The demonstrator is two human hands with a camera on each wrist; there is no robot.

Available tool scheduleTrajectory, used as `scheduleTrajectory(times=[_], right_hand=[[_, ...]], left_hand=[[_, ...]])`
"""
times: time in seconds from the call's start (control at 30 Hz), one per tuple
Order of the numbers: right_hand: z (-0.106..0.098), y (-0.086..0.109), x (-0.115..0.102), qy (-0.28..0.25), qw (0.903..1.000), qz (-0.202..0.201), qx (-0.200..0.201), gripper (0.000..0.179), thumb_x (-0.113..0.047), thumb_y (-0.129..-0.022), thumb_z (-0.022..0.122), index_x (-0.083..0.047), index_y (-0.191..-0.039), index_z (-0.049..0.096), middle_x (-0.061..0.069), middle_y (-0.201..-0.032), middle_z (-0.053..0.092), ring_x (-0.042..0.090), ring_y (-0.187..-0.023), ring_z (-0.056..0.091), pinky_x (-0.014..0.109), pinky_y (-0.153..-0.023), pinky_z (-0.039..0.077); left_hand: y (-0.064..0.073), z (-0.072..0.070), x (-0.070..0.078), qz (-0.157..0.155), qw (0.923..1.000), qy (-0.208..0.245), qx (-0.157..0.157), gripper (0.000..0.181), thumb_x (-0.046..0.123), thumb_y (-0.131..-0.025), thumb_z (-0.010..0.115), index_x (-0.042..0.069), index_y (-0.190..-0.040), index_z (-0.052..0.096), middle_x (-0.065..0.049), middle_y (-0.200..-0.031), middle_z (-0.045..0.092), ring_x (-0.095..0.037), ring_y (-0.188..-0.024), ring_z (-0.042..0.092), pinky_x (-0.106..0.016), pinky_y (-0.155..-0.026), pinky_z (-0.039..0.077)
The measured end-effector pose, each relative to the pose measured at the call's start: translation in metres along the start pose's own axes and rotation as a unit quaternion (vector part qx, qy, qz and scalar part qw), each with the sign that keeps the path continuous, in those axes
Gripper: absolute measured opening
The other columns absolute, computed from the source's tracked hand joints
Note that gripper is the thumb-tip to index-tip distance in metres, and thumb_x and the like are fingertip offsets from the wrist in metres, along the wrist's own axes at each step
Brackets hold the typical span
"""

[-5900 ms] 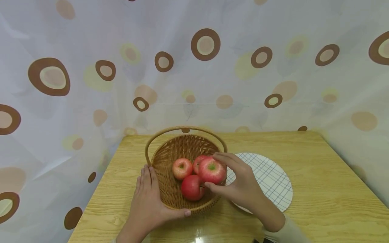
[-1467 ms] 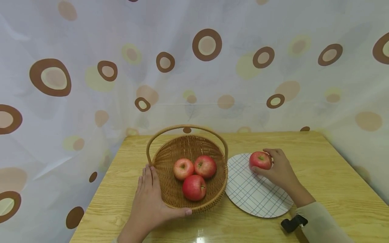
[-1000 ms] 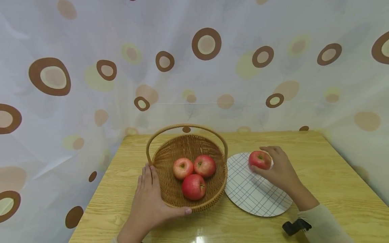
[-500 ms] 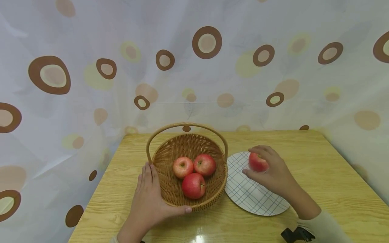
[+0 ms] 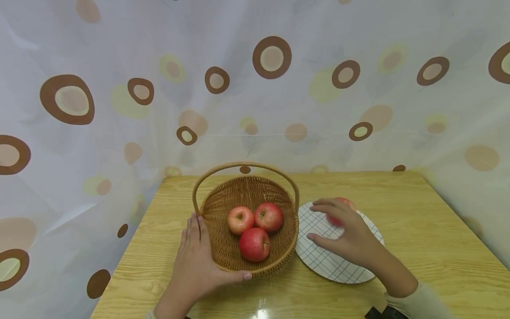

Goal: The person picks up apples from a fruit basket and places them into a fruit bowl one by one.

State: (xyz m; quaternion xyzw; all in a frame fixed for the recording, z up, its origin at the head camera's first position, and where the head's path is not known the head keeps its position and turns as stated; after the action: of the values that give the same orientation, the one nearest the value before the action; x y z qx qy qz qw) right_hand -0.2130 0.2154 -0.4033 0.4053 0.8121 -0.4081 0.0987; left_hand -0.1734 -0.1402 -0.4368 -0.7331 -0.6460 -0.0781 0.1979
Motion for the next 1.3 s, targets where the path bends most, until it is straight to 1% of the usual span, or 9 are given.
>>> scheduleTrajectory(times=[0.13, 0.2, 0.33, 0.5, 0.6, 0.77, 0.9, 1.17, 1.3], right_hand=[[0.006, 0.0, -0.007, -0.009, 0.9994, -0.031, -0.015, 0.06, -0.015, -0.078, 0.096, -0.025, -0.131, 0.071, -0.008, -0.138, 0.066, 0.015, -0.128, 0.062, 0.017, -0.104, 0.05], [0.009, -0.001, -0.01, -0.011, 0.9986, -0.048, -0.019, 0.058, -0.014, -0.078, 0.096, -0.024, -0.13, 0.072, -0.008, -0.137, 0.067, 0.015, -0.128, 0.063, 0.02, -0.105, 0.051], [0.014, -0.004, -0.016, -0.018, 0.9972, -0.068, -0.028, 0.056, -0.015, -0.079, 0.095, -0.022, -0.13, 0.072, -0.004, -0.135, 0.068, 0.016, -0.128, 0.063, 0.021, -0.107, 0.05], [0.021, -0.008, -0.02, -0.031, 0.9964, -0.059, -0.052, 0.056, -0.019, -0.082, 0.094, -0.026, -0.132, 0.071, -0.008, -0.139, 0.065, 0.014, -0.132, 0.061, 0.017, -0.111, 0.047], [0.026, -0.01, -0.023, -0.033, 0.9958, -0.058, -0.063, 0.054, -0.02, -0.082, 0.094, -0.026, -0.131, 0.071, -0.01, -0.141, 0.063, 0.014, -0.133, 0.061, 0.02, -0.112, 0.048], [0.033, -0.014, -0.027, -0.028, 0.995, -0.06, -0.075, 0.049, -0.022, -0.084, 0.092, -0.024, -0.129, 0.072, -0.004, -0.14, 0.065, 0.018, -0.131, 0.062, 0.035, -0.108, 0.055], [0.036, -0.017, -0.029, -0.022, 0.9942, -0.061, -0.085, 0.047, -0.025, -0.086, 0.091, -0.023, -0.129, 0.072, -0.003, -0.141, 0.065, 0.019, -0.131, 0.062, 0.045, -0.106, 0.057], [0.039, -0.024, -0.034, -0.031, 0.9917, -0.075, -0.1, 0.047, -0.025, -0.086, 0.091, -0.018, -0.129, 0.072, -0.006, -0.138, 0.065, 0.018, -0.129, 0.063, 0.042, -0.107, 0.057], [0.042, -0.027, -0.036, -0.03, 0.9899, -0.073, -0.118, 0.047, -0.025, -0.087, 0.09, -0.015, -0.129, 0.072, -0.003, -0.136, 0.067, 0.019, -0.129, 0.064, 0.043, -0.105, 0.058]], left_hand=[[0.002, 0.001, 0.0, 0.002, 1.0, -0.001, 0.006, 0.178, 0.107, -0.046, 0.065, -0.011, -0.165, 0.007, -0.033, -0.174, -0.002, -0.044, -0.165, 0.002, -0.061, -0.133, 0.014], [0.003, 0.002, 0.0, 0.004, 0.9999, -0.001, 0.01, 0.177, 0.108, -0.047, 0.065, -0.012, -0.165, 0.009, -0.034, -0.174, 0.0, -0.045, -0.165, 0.003, -0.062, -0.133, 0.015], [0.005, 0.003, -0.001, 0.006, 0.9999, -0.002, 0.015, 0.177, 0.108, -0.047, 0.063, -0.013, -0.165, 0.011, -0.035, -0.173, 0.003, -0.046, -0.165, 0.005, -0.062, -0.133, 0.016], [0.003, 0.003, -0.001, 0.009, 0.9998, -0.006, 0.019, 0.177, 0.108, -0.047, 0.063, -0.013, -0.165, 0.011, -0.036, -0.173, 0.004, -0.047, -0.165, 0.005, -0.062, -0.133, 0.017], [0.002, 0.003, -0.001, 0.007, 0.9998, -0.007, 0.015, 0.177, 0.109, -0.047, 0.063, -0.012, -0.165, 0.01, -0.036, -0.173, 0.003, -0.046, -0.165, 0.004, -0.061, -0.133, 0.016], [0.001, 0.003, -0.001, 0.003, 0.9999, -0.006, 0.01, 0.177, 0.109, -0.046, 0.062, -0.012, -0.165, 0.01, -0.035, -0.174, 0.001, -0.045, -0.165, 0.003, -0.06, -0.133, 0.015], [0.002, 0.002, -0.001, 0.003, 0.9999, -0.003, 0.012, 0.177, 0.109, -0.047, 0.063, -0.012, -0.165, 0.01, -0.035, -0.174, 0.002, -0.045, -0.165, 0.004, -0.06, -0.134, 0.015], [0.001, 0.002, 0.0, 0.002, 0.9999, 0.0, 0.015, 0.177, 0.109, -0.047, 0.063, -0.011, -0.166, 0.009, -0.035, -0.174, 0.003, -0.045, -0.165, 0.004, -0.06, -0.134, 0.015], [0.001, 0.002, -0.001, 0.002, 0.9999, -0.002, 0.014, 0.177, 0.109, -0.046, 0.062, -0.011, -0.166, 0.009, -0.034, -0.174, 0.002, -0.045, -0.165, 0.003, -0.06, -0.134, 0.015]])
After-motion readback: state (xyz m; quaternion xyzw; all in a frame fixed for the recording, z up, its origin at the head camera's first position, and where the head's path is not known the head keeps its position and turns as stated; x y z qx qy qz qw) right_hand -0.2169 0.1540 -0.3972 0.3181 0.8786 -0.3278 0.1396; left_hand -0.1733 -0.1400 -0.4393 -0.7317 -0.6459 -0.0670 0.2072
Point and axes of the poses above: each hand's wrist, its own y-axis away from the middle knuckle, its own z-axis out of the palm, x = y × z, the point moved 3 cm from there along -y, towards the middle knuckle
